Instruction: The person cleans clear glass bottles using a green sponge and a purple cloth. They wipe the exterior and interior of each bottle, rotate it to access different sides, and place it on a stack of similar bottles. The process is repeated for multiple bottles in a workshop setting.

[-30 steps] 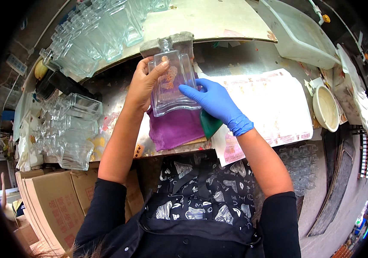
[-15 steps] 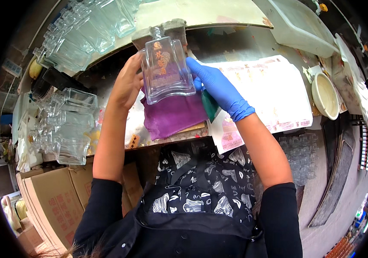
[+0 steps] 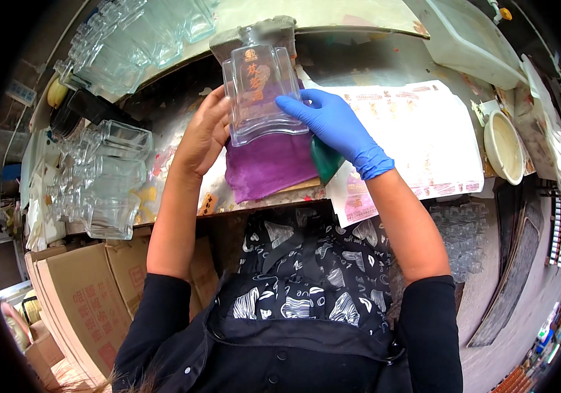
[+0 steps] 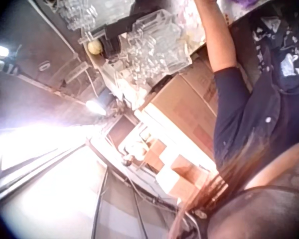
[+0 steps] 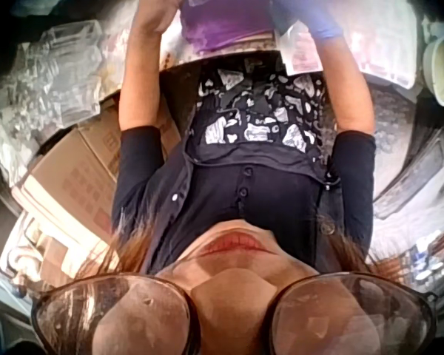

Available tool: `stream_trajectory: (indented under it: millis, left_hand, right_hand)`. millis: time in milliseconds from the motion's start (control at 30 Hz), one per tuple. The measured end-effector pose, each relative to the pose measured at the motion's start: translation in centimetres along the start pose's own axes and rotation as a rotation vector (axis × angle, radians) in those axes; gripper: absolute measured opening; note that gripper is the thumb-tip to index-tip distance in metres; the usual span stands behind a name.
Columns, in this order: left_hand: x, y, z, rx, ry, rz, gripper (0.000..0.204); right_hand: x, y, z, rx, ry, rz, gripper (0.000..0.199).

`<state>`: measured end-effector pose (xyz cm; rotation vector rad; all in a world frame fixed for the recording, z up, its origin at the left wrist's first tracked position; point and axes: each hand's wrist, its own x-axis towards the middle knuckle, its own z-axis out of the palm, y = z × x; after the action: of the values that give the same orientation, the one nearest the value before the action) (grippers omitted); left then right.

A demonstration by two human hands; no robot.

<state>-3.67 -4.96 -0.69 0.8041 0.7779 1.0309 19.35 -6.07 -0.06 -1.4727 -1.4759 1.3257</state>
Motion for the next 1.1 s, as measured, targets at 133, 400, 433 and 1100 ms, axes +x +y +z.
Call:
stream_trajectory:
  millis: [133, 400, 433, 1100]
  left_hand:
    - [-0.1, -0.5, 0.1, 0.216, 0.005, 0.064, 0.077]
    - [0.0, -0.5, 0.1, 0.249, 0.027, 0.067, 0.083]
    - [0.0, -0.5, 0.1, 0.247, 0.027, 0.066, 0.083]
    - [0.1, -0.3, -0.2, 0.052, 0.009, 0.020, 0.060]
  right_hand:
    - [0.3, 0.6, 0.0, 0.010, -0.004, -0.020, 0.054]
    - [0.1, 0.4, 0.0, 0.013, -0.012, -0.006, 0.055]
    - [0.1, 0.4, 0.0, 0.020, -0.012, -0.007, 0.055]
    - [-0.6, 4.1, -2.6, 0.852, 0.024, 0.232, 0.064]
